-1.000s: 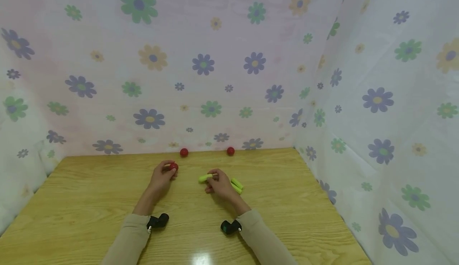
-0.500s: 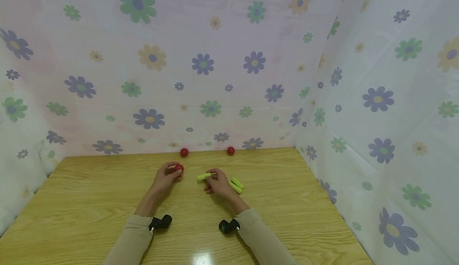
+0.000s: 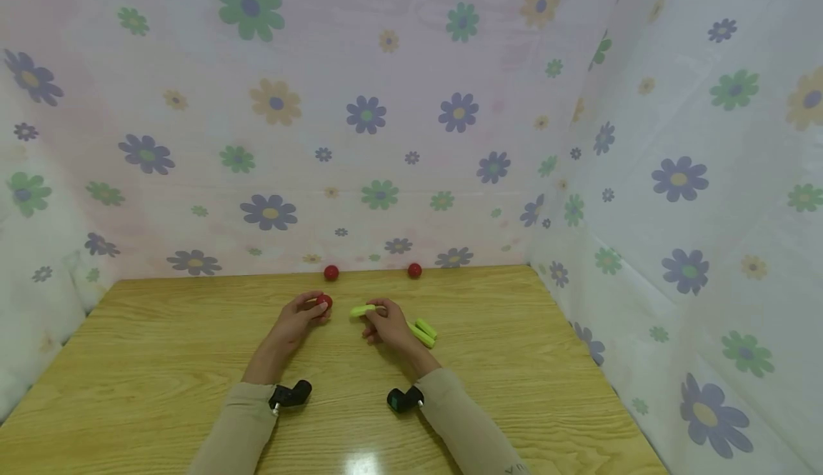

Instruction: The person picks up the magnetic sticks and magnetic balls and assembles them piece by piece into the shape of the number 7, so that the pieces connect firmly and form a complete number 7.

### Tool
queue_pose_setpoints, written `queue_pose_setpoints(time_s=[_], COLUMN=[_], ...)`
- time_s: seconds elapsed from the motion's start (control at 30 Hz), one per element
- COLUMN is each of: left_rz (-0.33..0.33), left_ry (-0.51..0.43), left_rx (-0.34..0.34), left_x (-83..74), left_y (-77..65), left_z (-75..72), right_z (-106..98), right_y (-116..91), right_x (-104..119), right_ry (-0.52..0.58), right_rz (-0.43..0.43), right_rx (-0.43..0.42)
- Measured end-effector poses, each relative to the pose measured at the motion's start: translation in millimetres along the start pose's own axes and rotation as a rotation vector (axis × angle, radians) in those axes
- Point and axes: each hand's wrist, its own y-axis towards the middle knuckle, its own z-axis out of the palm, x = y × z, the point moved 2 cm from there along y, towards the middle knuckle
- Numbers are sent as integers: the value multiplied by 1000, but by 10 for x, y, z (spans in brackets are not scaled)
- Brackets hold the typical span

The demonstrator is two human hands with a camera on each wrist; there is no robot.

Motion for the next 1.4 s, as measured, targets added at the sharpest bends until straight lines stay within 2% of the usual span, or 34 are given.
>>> queue_pose_setpoints(time_s=[0.4,0.8,1.1,1.2,1.4], left_rz=[-10,-31,-12,-1,5], left_ry=[11,84,74,59,42], left_rx=[-17,-95,-146,-134,-62], left_x=[21,-16,-42,-52,-40], left_y=[14,10,15,10,38], left_z=[29,121,126,123,154], right_z=[49,91,134,146,157], right_y=[80,91,154,159,130], right_x=[31,49,51,63,113], right_ry=[34,28,25,18,17], right_rz=[-9,23,54,53,44], right_rx=[-16,-53,-89,-93,-89])
